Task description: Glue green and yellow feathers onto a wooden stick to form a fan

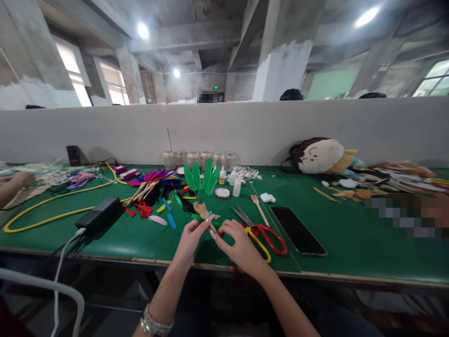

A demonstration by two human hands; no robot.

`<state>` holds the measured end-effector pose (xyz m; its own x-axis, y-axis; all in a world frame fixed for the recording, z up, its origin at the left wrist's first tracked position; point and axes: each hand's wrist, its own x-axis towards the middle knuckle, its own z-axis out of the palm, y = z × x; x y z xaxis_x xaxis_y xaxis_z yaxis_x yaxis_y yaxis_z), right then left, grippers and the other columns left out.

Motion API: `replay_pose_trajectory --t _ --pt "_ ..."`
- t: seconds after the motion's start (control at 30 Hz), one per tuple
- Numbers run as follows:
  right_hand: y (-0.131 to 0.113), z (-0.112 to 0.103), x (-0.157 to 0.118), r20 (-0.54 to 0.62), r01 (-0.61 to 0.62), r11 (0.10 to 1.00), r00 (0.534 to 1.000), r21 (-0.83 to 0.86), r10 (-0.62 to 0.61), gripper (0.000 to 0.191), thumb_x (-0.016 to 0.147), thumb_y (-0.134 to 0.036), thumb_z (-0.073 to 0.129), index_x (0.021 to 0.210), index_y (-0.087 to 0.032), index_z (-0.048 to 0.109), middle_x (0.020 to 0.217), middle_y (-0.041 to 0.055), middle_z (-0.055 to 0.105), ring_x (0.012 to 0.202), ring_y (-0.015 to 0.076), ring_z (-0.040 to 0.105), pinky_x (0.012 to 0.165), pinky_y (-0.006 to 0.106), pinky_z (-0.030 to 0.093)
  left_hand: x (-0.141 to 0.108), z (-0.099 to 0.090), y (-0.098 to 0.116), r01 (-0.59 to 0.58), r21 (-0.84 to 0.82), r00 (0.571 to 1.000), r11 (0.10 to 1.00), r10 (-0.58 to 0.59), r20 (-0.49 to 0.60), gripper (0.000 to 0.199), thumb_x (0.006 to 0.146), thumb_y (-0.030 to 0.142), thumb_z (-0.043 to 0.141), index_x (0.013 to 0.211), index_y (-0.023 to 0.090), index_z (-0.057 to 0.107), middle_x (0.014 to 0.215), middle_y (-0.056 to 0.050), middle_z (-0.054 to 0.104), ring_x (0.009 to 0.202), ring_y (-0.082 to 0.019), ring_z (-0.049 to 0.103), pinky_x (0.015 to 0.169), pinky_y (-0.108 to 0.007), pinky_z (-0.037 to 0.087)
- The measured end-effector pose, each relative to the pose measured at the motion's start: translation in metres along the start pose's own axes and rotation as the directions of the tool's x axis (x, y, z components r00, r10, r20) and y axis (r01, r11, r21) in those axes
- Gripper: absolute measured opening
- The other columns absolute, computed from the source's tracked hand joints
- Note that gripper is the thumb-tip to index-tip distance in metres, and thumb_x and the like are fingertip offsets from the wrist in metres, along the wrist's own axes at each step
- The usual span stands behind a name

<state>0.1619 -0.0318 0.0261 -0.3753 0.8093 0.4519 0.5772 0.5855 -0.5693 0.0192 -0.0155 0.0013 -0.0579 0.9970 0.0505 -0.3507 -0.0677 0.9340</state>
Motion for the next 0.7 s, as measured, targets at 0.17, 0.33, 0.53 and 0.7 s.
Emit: replay_pose_trajectory --t 0.17,0.33,0.53,0.7 --pt "0.009 -0.015 -0.003 0.181 -0.024 1.000 0.983 -0.016 0.027 0.035 0.083 -0.044 0.044 0.059 -0.020 0.050 0.068 0.0001 0.052 0.072 0.0151 0.049 0.070 0.028 0.038 0.000 -0.010 0.018 -0.073 0.048 0.996 0.996 0.071 0.055 0.032 0.066 0.037 0.066 0.088 0.015 0.069 0.088 -0.007 0.070 0.096 -0.020 0.059 0.093 -0.032 0.038" --pt "0.019 -0.042 -0.007 0.283 -0.124 0.992 0.952 0.021 0.114 0.030 0.080 -0.047 0.047 0.065 -0.020 0.050 0.072 0.0006 0.052 0.070 0.0157 0.049 0.065 0.027 0.039 -0.006 -0.015 0.024 -0.115 0.088 0.993 0.989 0.111 0.049 0.032 0.065 0.039 0.066 0.083 0.013 0.067 0.082 -0.006 0.070 0.083 -0.020 0.062 0.085 -0.034 0.044" --pt "0.033 -0.055 -0.009 0.082 -0.183 0.978 0.981 0.100 0.175 0.023 0.079 -0.042 0.050 0.085 -0.023 0.039 0.077 -0.0009 0.045 0.059 0.0113 0.043 0.055 0.024 0.039 -0.013 -0.016 0.023 -0.172 0.168 0.980 0.971 0.152 0.127 0.027 0.071 0.039 0.060 0.075 0.013 0.065 0.068 -0.003 0.066 0.072 -0.016 0.062 0.075 -0.028 0.048" --pt "0.039 -0.048 -0.002 -0.143 -0.153 0.937 0.968 0.314 0.206 0.032 0.075 -0.045 0.054 0.091 -0.023 0.038 0.073 -0.0005 0.047 0.062 0.0122 0.047 0.063 0.025 0.042 -0.024 -0.011 0.023 -0.103 0.159 0.981 0.982 0.074 0.179 0.029 0.072 0.041 0.059 0.076 0.013 0.061 0.067 -0.002 0.062 0.064 -0.015 0.061 0.065 -0.027 0.050"
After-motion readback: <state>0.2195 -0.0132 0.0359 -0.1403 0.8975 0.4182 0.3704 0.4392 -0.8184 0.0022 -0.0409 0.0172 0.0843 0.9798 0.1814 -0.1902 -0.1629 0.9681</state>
